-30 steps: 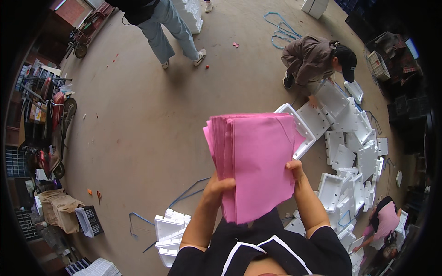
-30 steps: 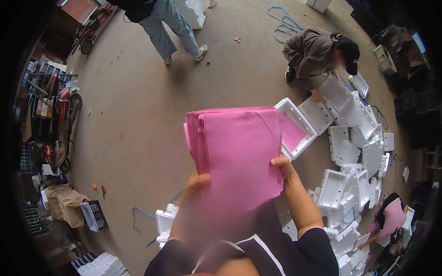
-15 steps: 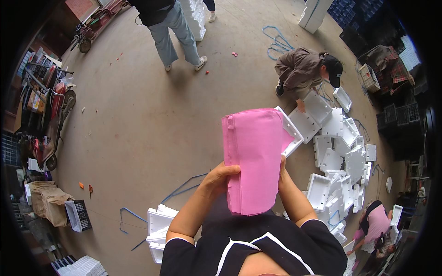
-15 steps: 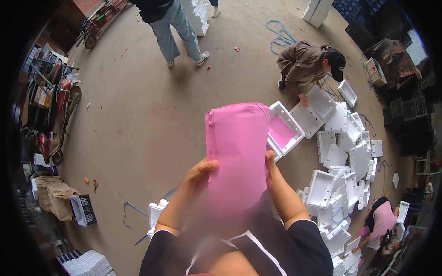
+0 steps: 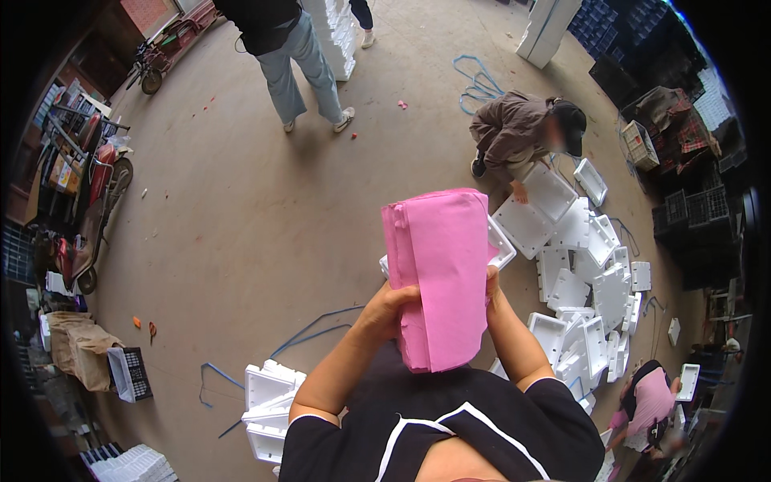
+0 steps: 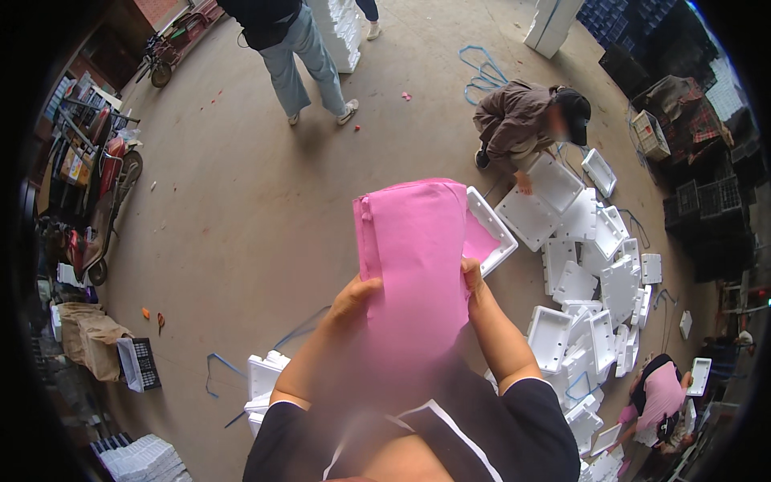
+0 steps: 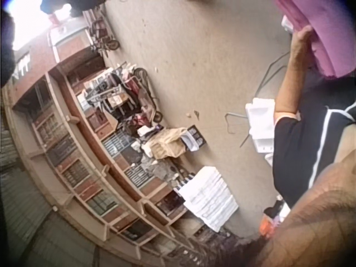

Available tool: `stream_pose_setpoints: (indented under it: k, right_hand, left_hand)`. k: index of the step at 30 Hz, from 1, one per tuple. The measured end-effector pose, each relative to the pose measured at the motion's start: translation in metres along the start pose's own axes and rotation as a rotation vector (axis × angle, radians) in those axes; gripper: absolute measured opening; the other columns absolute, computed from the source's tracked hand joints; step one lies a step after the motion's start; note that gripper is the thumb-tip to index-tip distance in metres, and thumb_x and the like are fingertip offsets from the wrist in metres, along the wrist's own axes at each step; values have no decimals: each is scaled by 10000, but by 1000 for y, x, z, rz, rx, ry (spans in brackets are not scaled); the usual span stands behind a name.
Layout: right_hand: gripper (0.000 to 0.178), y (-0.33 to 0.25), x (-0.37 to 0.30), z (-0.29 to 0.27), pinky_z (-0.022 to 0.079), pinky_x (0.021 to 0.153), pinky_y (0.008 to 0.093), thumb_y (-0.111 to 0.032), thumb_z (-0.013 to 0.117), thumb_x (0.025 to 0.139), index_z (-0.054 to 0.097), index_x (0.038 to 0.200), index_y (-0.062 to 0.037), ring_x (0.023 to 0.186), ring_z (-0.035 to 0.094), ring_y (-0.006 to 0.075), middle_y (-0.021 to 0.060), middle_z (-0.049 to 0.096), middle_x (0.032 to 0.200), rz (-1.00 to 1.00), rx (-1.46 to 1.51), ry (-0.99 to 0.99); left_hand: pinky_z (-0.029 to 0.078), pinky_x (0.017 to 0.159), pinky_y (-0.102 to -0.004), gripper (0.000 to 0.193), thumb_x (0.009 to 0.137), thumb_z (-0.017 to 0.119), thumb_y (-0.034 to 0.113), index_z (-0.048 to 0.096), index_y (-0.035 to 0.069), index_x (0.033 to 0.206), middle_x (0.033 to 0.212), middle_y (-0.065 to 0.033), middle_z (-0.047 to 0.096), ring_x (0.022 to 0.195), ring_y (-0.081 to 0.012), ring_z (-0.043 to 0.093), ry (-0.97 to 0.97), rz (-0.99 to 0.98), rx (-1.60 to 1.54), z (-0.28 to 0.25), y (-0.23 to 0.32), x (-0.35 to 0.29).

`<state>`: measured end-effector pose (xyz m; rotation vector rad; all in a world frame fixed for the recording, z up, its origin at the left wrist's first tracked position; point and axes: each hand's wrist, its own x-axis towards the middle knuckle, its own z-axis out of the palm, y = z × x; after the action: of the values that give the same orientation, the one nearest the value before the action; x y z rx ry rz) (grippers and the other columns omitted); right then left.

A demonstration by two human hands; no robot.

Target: The person places pink paper sheets inside white styrofoam boxes by hand while sitting on the floor of a warehouse.

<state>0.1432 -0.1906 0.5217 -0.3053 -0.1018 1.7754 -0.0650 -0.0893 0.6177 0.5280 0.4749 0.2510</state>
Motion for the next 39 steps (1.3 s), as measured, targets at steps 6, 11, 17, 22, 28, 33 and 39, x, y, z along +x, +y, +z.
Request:
stream_pose_setpoints:
  k: [6, 11, 17, 22, 28, 33, 39]
  right_hand:
    - [554, -24, -4, 42, 449, 934, 345, -219, 694, 779, 508, 1242, 20, 1027, 592, 229, 123, 610, 1129, -377, -1143, 489]
    - [738, -4, -7, 78, 412, 976, 345, -530, 578, 862, 410, 1345, 2, 1174, 506, 208, 111, 534, 1256, -135, -965, 302]
    - [621, 46, 23, 88, 384, 996, 335, -164, 618, 853, 343, 1395, -38, 1169, 492, 199, 142, 523, 1271, -199, -1387, 359]
    - [263, 49, 16, 48, 436, 853, 290, -174, 481, 966, 594, 1128, 0, 923, 551, 116, 27, 650, 1006, 47, -1027, 470]
    - [299, 8, -48, -11, 491, 717, 259, -216, 494, 971, 623, 1059, 38, 799, 603, 95, 39, 659, 923, -112, -841, 800]
    - [278, -48, -104, -51, 500, 763, 270, -167, 461, 975, 578, 1121, 38, 842, 616, 122, 64, 648, 995, -200, -813, 971]
    - [279, -105, -131, -113, 475, 835, 271, -108, 412, 974, 539, 1202, -8, 928, 596, 124, 54, 630, 1063, -228, -984, 1067]
  left_hand:
    - [517, 834, -357, 499, 792, 665, 136, 474, -24, 1224, 1087, -124, 602, 961, -215, 613, 81, 151, -2, 2, 6, 10]
    - [535, 766, -314, 360, 789, 666, 43, 556, -28, 1125, 1014, -111, 637, 868, -202, 639, 269, 322, 131, -8, -8, 23]
    - [513, 751, -287, 306, 754, 696, 0, 612, -45, 1044, 959, -103, 659, 835, -167, 639, 466, 379, 311, -37, -28, 12]
    - [494, 788, -290, 347, 743, 664, -43, 582, -36, 1081, 985, -88, 636, 857, -174, 623, 552, 350, 275, -77, -14, -16]
    - [488, 869, -338, 472, 754, 651, 0, 495, -53, 1196, 1078, -134, 591, 949, -239, 607, 656, 310, 200, -113, -5, -38]
    - [490, 874, -344, 508, 762, 638, 17, 459, -54, 1232, 1125, -155, 564, 992, -250, 592, 746, 356, 219, -121, -9, -41]
    - [492, 891, -361, 524, 770, 633, 32, 444, -55, 1251, 1128, -159, 556, 1005, -263, 585, 859, 401, 181, -92, -25, -18]
